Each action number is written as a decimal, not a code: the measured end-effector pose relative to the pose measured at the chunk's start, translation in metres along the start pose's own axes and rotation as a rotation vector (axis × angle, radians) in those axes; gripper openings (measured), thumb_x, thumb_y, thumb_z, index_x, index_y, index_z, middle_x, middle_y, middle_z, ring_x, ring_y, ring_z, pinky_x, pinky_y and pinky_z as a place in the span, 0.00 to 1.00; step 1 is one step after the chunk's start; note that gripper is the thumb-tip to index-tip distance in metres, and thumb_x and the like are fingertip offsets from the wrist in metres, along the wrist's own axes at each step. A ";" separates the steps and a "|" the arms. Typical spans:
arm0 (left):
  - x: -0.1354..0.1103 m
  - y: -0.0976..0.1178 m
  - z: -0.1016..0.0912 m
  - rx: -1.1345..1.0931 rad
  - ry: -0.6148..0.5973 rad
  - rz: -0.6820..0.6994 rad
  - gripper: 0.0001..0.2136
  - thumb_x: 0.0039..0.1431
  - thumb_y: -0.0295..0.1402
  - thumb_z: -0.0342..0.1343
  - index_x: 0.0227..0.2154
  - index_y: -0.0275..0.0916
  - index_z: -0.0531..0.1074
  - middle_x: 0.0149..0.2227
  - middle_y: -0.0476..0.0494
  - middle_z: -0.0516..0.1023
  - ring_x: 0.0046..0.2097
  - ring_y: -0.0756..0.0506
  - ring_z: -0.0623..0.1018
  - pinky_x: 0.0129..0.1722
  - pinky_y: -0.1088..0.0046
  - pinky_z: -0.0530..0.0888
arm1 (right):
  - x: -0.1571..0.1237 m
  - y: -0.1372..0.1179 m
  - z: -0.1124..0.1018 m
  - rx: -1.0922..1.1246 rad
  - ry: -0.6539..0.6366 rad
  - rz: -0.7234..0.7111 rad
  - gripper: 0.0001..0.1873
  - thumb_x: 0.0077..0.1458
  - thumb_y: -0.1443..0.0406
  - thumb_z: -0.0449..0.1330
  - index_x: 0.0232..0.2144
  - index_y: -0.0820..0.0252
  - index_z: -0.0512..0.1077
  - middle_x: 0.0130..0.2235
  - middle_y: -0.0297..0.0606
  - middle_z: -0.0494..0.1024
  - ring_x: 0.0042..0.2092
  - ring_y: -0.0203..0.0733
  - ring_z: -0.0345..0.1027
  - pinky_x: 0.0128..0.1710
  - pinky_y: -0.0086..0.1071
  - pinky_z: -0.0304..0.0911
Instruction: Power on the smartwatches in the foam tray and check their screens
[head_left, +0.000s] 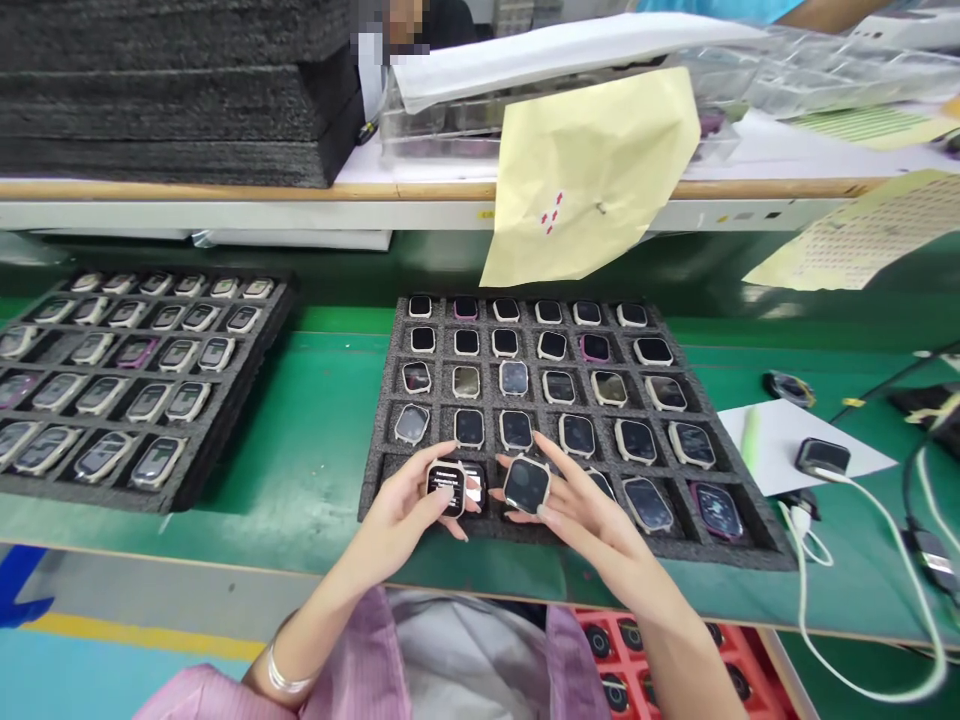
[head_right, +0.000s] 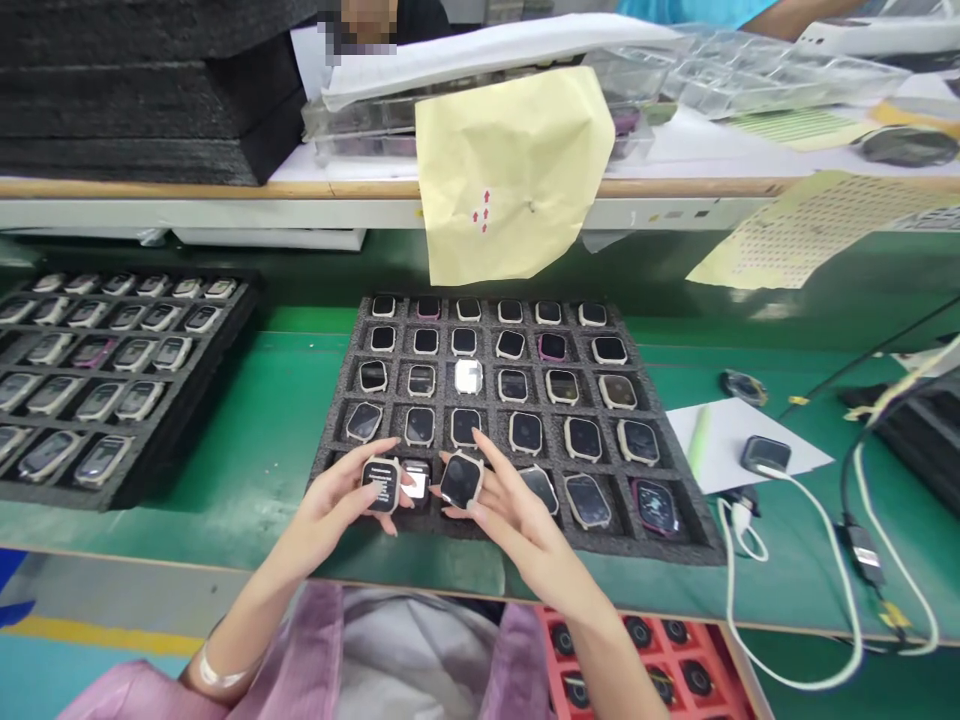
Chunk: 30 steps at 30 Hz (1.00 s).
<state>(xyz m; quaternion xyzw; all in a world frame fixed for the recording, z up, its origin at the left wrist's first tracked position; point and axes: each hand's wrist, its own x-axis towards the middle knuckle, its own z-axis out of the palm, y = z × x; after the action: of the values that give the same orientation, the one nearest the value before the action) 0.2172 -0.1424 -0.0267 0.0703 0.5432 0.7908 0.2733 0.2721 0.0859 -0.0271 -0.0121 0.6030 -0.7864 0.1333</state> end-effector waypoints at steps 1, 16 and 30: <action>0.000 0.000 0.000 0.013 0.011 -0.004 0.22 0.60 0.35 0.57 0.56 0.37 0.64 0.38 0.43 0.77 0.35 0.47 0.77 0.32 0.71 0.80 | -0.001 0.000 -0.001 -0.003 0.009 0.001 0.34 0.65 0.61 0.56 0.67 0.48 0.45 0.62 0.44 0.64 0.59 0.53 0.63 0.54 0.47 0.66; -0.008 -0.006 -0.024 0.601 0.080 0.088 0.29 0.59 0.29 0.56 0.61 0.45 0.54 0.55 0.37 0.67 0.53 0.40 0.73 0.54 0.59 0.71 | 0.005 -0.008 0.004 0.002 0.135 -0.031 0.19 0.56 0.62 0.65 0.51 0.53 0.72 0.47 0.44 0.78 0.41 0.49 0.76 0.36 0.36 0.73; 0.025 0.039 -0.046 1.634 0.104 0.271 0.15 0.66 0.39 0.46 0.47 0.33 0.68 0.44 0.33 0.73 0.46 0.35 0.71 0.46 0.55 0.69 | 0.013 -0.008 0.001 -0.015 0.130 -0.045 0.19 0.59 0.57 0.61 0.51 0.56 0.71 0.45 0.48 0.79 0.37 0.48 0.73 0.31 0.37 0.69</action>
<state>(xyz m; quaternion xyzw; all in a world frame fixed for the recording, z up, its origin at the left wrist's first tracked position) 0.1636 -0.1776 -0.0143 0.2748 0.9452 0.1756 0.0130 0.2582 0.0837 -0.0212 0.0243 0.6159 -0.7838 0.0759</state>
